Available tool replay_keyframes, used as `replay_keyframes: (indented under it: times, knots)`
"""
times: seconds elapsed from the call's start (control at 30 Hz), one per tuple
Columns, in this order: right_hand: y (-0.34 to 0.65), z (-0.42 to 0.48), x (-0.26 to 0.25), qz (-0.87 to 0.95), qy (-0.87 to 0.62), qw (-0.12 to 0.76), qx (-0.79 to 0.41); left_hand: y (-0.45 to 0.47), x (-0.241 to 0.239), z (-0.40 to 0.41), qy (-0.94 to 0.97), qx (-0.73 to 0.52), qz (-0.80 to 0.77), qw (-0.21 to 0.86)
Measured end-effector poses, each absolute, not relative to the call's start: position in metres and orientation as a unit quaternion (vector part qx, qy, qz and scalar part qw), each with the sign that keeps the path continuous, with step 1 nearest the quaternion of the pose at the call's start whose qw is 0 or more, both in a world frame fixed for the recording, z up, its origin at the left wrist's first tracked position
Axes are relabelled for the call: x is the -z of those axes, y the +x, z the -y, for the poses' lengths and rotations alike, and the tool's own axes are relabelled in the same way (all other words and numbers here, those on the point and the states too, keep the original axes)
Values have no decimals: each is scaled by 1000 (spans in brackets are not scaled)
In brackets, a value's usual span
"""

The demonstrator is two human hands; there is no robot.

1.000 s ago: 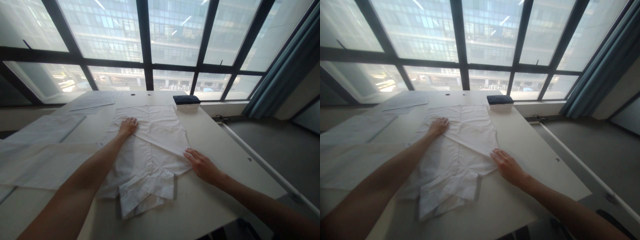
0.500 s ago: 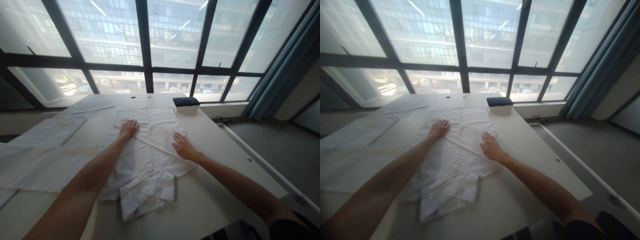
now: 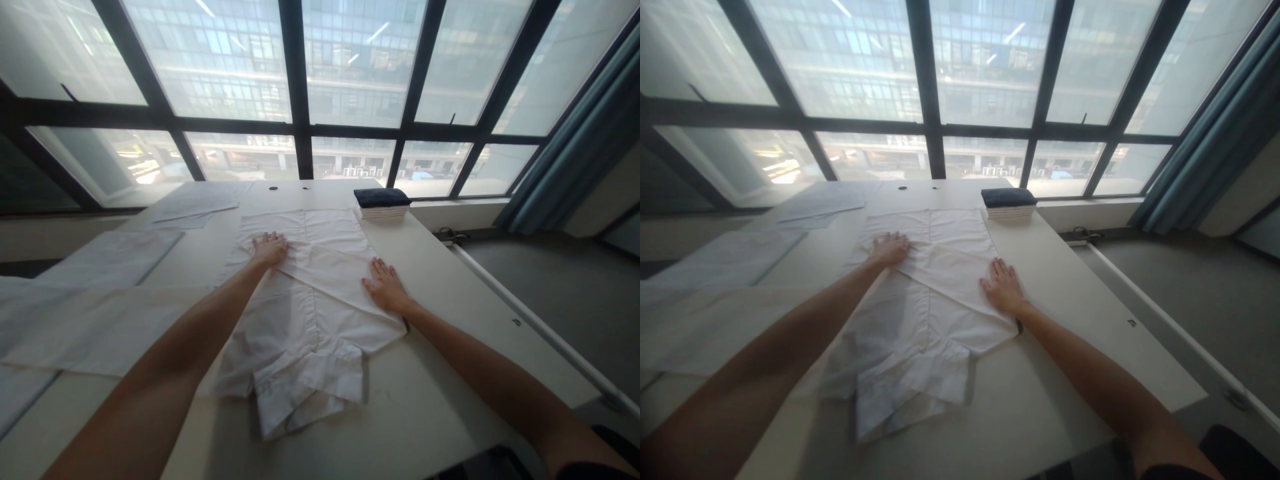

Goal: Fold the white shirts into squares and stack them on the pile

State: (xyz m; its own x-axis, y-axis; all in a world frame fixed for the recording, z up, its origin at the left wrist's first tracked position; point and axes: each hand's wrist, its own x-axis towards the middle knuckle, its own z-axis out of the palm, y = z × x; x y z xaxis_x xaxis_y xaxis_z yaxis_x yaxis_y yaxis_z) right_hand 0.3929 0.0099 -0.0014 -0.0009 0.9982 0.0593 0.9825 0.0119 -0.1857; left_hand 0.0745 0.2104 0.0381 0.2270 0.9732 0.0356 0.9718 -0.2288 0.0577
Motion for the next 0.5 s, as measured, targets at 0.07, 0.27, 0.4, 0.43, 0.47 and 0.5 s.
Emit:
replay_keyframes:
  times: [0.07,0.27,0.4,0.43,0.47,0.5]
  knots:
    - [392,-8,2,705,-705,76,-29,112,-41,-184,839,-61,-540,-29]
    - [390,-6,3,716,-696,45,18,223,-10,-93,974,-41,-223,24]
    - [392,-6,4,717,-696,39,24,208,-3,-109,967,-30,-249,35]
    - [392,-6,4,715,-698,39,23,193,-5,-123,960,-24,-275,32]
    - [392,-6,4,713,-699,39,22,176,-7,-138,950,-16,-310,28]
    - [392,-7,4,712,-701,40,19,158,-10,-155,936,-13,-352,21]
